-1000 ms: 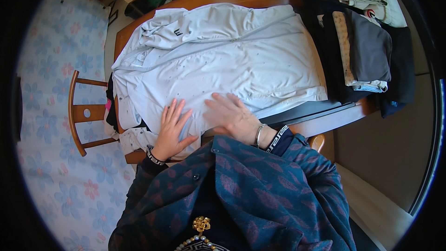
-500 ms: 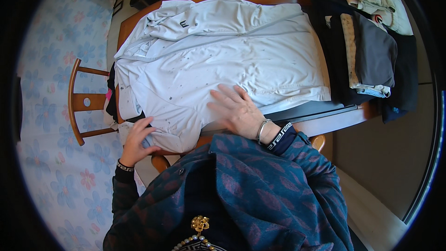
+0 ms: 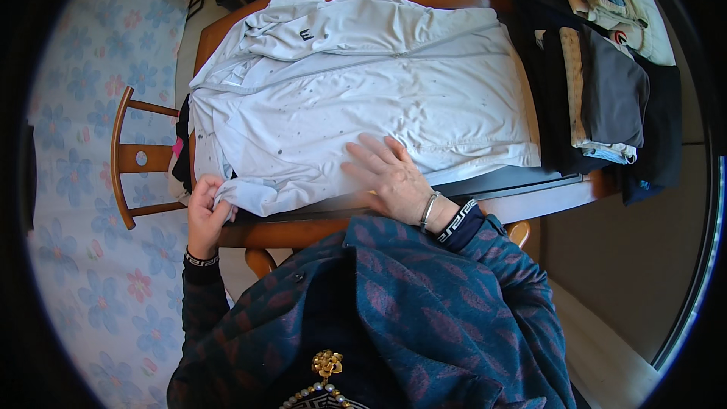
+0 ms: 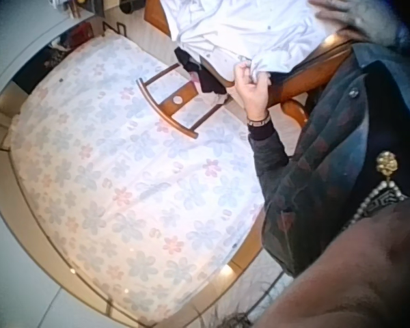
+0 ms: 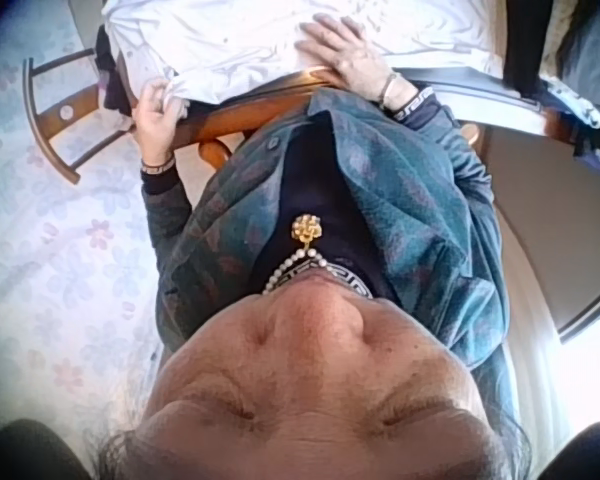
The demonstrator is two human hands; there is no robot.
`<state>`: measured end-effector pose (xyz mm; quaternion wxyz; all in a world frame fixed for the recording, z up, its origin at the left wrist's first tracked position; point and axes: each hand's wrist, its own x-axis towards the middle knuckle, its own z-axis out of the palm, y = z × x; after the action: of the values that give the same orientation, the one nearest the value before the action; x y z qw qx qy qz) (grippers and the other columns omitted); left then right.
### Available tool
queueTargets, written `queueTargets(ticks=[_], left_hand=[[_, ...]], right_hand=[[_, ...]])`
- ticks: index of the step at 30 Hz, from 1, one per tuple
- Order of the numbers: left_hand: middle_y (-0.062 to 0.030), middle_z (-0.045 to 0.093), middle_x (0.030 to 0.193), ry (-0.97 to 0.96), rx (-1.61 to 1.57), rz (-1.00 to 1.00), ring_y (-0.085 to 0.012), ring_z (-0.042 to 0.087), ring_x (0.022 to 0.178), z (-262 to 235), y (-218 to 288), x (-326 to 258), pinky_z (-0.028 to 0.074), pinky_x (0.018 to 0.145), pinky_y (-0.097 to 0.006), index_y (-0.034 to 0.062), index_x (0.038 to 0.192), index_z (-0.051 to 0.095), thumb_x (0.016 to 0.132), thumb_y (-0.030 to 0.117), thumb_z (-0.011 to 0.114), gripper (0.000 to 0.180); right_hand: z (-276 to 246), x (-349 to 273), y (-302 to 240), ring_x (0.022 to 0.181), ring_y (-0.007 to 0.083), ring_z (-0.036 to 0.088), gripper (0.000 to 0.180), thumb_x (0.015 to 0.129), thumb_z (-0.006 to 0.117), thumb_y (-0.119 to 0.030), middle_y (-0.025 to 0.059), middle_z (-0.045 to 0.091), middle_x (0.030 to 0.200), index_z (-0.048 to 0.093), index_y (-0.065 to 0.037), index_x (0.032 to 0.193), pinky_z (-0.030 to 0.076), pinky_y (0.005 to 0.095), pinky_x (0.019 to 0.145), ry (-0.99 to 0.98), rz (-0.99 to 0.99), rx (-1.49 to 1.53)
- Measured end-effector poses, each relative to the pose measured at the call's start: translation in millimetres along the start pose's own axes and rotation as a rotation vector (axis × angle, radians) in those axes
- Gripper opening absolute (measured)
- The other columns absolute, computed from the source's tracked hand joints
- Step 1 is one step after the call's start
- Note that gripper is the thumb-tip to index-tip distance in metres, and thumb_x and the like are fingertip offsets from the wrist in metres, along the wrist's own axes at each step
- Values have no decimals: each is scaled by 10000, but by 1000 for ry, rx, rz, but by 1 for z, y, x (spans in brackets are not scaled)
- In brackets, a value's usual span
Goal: The person folds a dark gray garment on a table, then picks up a light gray jacket and begins folding it. The person smooths and aligns the jacket sleeves and body before folding it in half.
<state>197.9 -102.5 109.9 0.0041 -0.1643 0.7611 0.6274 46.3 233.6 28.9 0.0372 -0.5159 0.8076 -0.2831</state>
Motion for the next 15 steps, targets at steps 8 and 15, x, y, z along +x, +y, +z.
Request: queueTargets(ticks=[8,15], left_hand=[[-75,663,1110,-404,-153,129,-124,639,971,111,41,35,515,806,-258,27,1319,451,936,-26,619,421],[-100,713,1130,-440,-46,184,-151,659,1054,110,37,70,509,935,-300,0,1201,648,973,90,655,245]], right_hand=[[-20,34,-20,1161,387,588,660,745,808,-200,181,606,1268,548,-75,1339,484,452,943,112,-13,414],[5,31,-12,857,317,698,273,779,786,-128,149,704,918,680,-35,1013,541,362,767,192,223,764]])
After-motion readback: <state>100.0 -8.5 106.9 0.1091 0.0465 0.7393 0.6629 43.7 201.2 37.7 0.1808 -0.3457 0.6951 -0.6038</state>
